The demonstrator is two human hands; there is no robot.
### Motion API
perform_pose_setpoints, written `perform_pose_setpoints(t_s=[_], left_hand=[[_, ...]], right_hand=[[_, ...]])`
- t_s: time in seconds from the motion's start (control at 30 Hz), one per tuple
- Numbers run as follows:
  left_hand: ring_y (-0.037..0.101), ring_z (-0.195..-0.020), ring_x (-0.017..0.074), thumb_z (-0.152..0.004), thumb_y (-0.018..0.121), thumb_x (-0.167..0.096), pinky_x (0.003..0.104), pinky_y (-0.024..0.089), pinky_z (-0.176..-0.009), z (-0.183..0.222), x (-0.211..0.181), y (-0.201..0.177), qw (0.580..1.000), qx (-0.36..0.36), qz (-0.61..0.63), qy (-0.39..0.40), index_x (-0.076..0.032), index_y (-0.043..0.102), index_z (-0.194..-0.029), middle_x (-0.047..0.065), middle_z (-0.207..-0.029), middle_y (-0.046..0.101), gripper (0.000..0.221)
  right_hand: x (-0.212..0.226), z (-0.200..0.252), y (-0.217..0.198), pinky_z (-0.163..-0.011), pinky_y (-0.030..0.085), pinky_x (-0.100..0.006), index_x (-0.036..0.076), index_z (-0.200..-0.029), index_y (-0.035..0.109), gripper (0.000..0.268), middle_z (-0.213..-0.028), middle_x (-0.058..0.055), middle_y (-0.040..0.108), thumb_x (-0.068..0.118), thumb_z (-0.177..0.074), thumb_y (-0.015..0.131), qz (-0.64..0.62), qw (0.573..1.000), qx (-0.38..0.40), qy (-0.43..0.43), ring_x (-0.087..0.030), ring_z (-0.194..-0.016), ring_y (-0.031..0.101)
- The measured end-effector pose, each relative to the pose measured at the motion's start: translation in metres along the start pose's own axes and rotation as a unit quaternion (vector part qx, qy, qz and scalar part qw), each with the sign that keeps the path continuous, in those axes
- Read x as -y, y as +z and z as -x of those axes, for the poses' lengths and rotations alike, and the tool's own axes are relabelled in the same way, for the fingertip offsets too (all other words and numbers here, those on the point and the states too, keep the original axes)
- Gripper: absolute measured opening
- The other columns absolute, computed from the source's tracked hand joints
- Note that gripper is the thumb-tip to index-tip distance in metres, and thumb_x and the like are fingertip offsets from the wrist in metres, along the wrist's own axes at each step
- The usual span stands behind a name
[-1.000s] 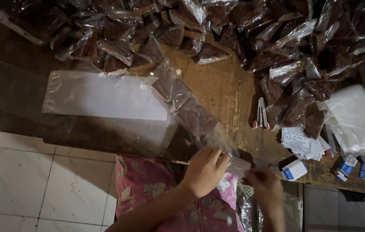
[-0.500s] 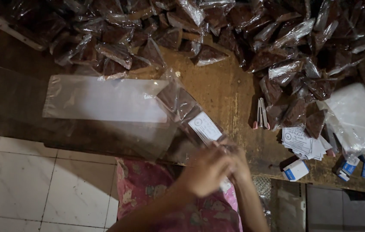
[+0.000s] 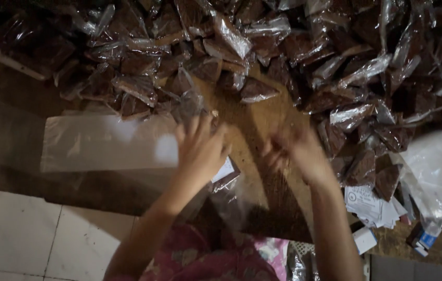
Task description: Packaging individually wrapped brownies into larger bags, adding labels, and stapling them shut.
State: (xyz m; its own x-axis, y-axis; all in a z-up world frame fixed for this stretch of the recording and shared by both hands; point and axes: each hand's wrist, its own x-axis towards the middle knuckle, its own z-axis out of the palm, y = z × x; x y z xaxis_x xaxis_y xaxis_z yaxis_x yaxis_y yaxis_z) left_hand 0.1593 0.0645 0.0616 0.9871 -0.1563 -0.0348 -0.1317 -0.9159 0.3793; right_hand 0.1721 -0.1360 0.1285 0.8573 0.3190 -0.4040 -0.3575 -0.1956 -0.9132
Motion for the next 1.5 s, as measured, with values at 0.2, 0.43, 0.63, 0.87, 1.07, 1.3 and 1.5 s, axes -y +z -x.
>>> perform_pose_setpoints(t_s=[0.2,0.43,0.63,0.87,1.07,1.3,1.5], left_hand=[[0.069,-0.077,0.0225,-0.091,0.059,-0.018,0.039,0.052,-0.060,-0.154,0.033,0.093,0.920,-0.346,-0.182,0.012,-0.019,0.066,-0.103,0.004,-0.088,0.068,0.014],[0.066,-0.113,0.0437,-0.086,0.074,-0.048,0.053,0.056,-0.091,-0.062,0.013,-0.027,0.913,-0.072,0.376,-0.141,-0.012,0.054,-0.128,0.019,-0.125,0.068,0.059],[0.071,-0.083,0.0301,-0.088,0.077,-0.041,0.032,0.064,-0.048,0.003,0.023,-0.021,0.808,-0.031,0.579,-0.105,0.002,0.049,-0.142,0.030,-0.125,0.061,0.075],[0.061,-0.104,0.0597,-0.102,0.042,-0.046,0.058,0.063,-0.077,0.089,-0.069,-0.059,0.914,0.041,0.403,0.014,0.010,0.040,-0.142,0.039,-0.133,0.041,0.069],[0.063,-0.095,0.0312,-0.097,0.071,-0.027,0.043,0.061,-0.088,0.180,-0.037,0.052,0.960,-0.189,-0.025,0.203,0.001,0.067,-0.112,0.017,-0.102,0.061,0.032],[0.057,-0.095,0.0330,-0.103,0.054,-0.011,0.039,0.050,-0.086,0.188,-0.033,0.067,0.941,-0.178,0.259,0.130,0.002,0.058,-0.111,0.019,-0.107,0.054,0.016],[0.056,-0.081,0.0243,-0.094,0.065,-0.003,0.031,0.048,-0.074,0.181,-0.031,0.073,0.934,-0.190,0.193,0.231,-0.006,0.062,-0.098,0.009,-0.094,0.052,0.006]], right_hand=[[-0.071,-0.181,-0.022,-0.086,0.057,-0.050,0.033,-0.126,0.064,0.054,-0.112,-0.006,0.074,0.066,-0.084,0.066,0.283,0.909,-0.298,0.061,-0.029,-0.108,0.071],[-0.033,-0.089,0.015,-0.106,0.044,-0.062,0.008,-0.128,0.036,0.058,-0.122,-0.034,0.052,0.020,-0.085,0.071,0.291,0.911,-0.283,-0.077,-0.058,-0.118,0.054],[-0.067,-0.014,-0.009,-0.085,0.052,-0.051,-0.001,-0.098,0.062,0.033,-0.093,-0.020,0.064,0.026,-0.085,0.077,0.019,0.974,-0.214,-0.073,-0.041,-0.092,0.066],[-0.091,0.066,0.038,-0.110,0.034,-0.056,0.001,-0.143,0.017,0.082,-0.132,-0.026,0.050,0.004,-0.083,0.071,0.170,0.943,-0.092,-0.271,-0.046,-0.124,0.050],[-0.171,0.090,0.003,-0.093,0.035,-0.042,0.006,-0.139,0.030,0.068,-0.115,-0.009,0.042,0.021,-0.082,0.064,0.416,0.885,-0.186,-0.102,-0.025,-0.108,0.038],[-0.133,0.134,0.055,-0.058,0.070,-0.026,0.012,-0.144,0.052,0.070,-0.125,-0.017,0.071,-0.010,-0.077,0.056,0.011,0.987,0.139,-0.076,-0.017,-0.062,0.075],[-0.104,0.140,0.055,-0.055,0.041,-0.032,0.004,-0.106,0.067,0.032,-0.070,-0.009,0.053,0.025,-0.100,0.043,0.004,0.958,-0.151,0.242,-0.019,-0.058,0.045]])
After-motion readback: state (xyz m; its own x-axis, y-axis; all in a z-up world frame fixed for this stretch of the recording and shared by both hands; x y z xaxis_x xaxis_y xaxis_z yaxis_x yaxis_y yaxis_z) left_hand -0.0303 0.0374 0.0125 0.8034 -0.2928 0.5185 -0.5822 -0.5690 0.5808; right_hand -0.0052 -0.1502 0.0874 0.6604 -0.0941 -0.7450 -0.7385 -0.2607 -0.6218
